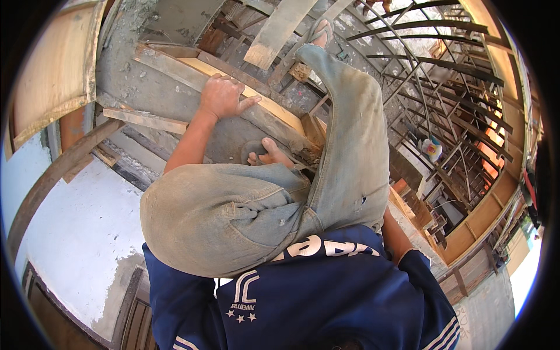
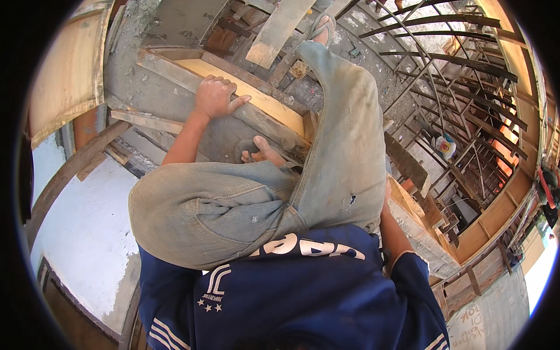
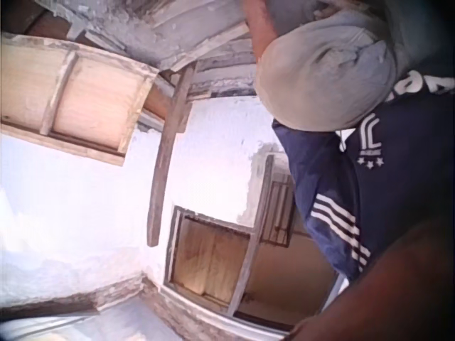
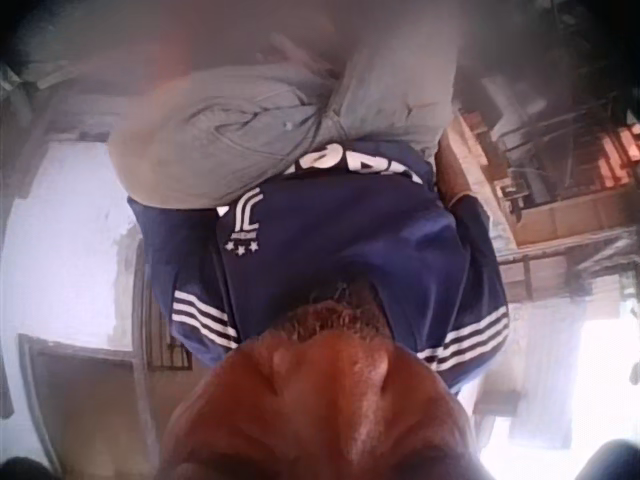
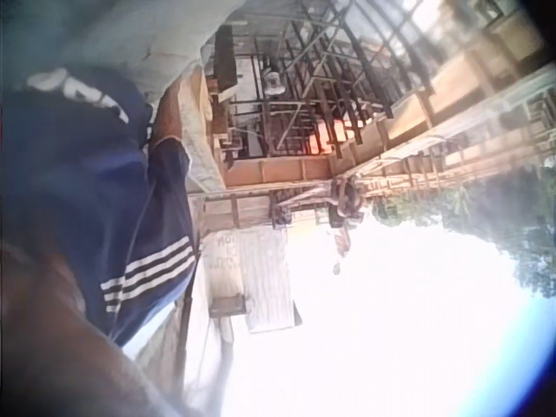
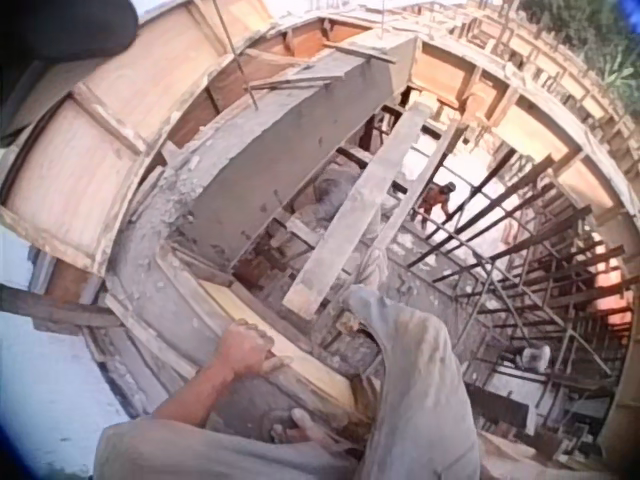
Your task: The person removes wooden boards from a concrete beam structure by hand and using a metal rod as a lever.
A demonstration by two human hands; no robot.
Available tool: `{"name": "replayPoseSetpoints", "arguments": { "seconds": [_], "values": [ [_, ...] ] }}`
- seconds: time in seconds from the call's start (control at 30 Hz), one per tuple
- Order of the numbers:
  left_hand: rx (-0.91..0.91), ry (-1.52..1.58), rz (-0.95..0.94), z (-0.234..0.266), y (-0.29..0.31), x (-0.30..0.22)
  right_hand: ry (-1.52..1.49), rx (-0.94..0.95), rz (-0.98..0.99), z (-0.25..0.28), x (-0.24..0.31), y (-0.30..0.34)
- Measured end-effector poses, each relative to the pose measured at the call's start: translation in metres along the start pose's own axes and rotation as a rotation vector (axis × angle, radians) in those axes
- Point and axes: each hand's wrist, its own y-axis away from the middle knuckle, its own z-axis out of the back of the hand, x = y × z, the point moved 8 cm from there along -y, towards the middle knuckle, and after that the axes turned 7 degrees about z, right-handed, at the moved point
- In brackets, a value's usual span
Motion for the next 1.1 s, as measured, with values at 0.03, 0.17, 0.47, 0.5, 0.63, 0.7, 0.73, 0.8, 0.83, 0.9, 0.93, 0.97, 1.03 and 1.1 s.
{"name": "replayPoseSetpoints", "arguments": {
  "seconds": [0.03, 0.17, 0.47, 0.5, 0.63, 0.7, 0.73, 0.8, 0.83, 0.9, 0.93, 0.97, 1.03, 1.1],
  "values": [
    [-0.005, 0.009, -0.008, -0.001, 0.003, -0.001, 0.025, 0.017, -0.021, -0.007, -0.002, 0.005],
    [0.006, 0.005, 0.002, -0.002, 0.003, 0.0, 0.087, 0.067, -0.063, -0.025, -0.009, 0.009],
    [0.121, 0.096, 0.125, 0.008, -0.002, -0.003, 0.087, 0.085, -0.049, -0.037, -0.018, 0.002],
    [0.039, 0.135, 0.14, 0.015, 0.001, -0.008, 0.082, 0.078, -0.042, -0.036, -0.018, 0.001],
    [0.007, 0.342, 0.301, 0.038, 0.016, -0.016, 0.062, -0.005, 0.037, -0.021, -0.006, -0.001],
    [0.025, 0.494, 0.418, 0.047, 0.034, -0.018, 0.034, -0.035, 0.087, -0.018, 0.006, 0.004],
    [0.034, 0.589, 0.481, 0.049, 0.041, -0.02, 0.012, -0.048, 0.098, -0.014, 0.01, 0.007],
    [0.056, 0.869, 0.612, 0.055, 0.055, -0.034, 0.0, -0.038, 0.092, -0.006, 0.019, 0.006],
    [0.072, 1.05, 0.681, 0.068, 0.061, -0.053, 0.007, -0.012, 0.077, 0.003, 0.03, 0.01],
    [0.157, 1.357, 0.718, 0.076, 0.074, -0.091, 0.005, -0.002, 0.085, 0.008, 0.036, 0.011],
    [0.225, 1.477, 0.688, 0.075, 0.081, -0.11, -0.004, -0.018, 0.113, 0.006, 0.035, 0.01],
    [0.294, 1.537, 0.672, 0.076, 0.085, -0.118, -0.014, -0.027, 0.142, 0.004, 0.037, 0.013],
    [0.432, 1.589, 0.645, 0.079, 0.091, -0.124, -0.029, -0.029, 0.167, 0.01, 0.047, 0.017],
    [0.491, 1.568, 0.606, 0.081, 0.086, -0.125, -0.075, -0.079, 0.207, 0.013, 0.05, 0.018]
  ]
}}
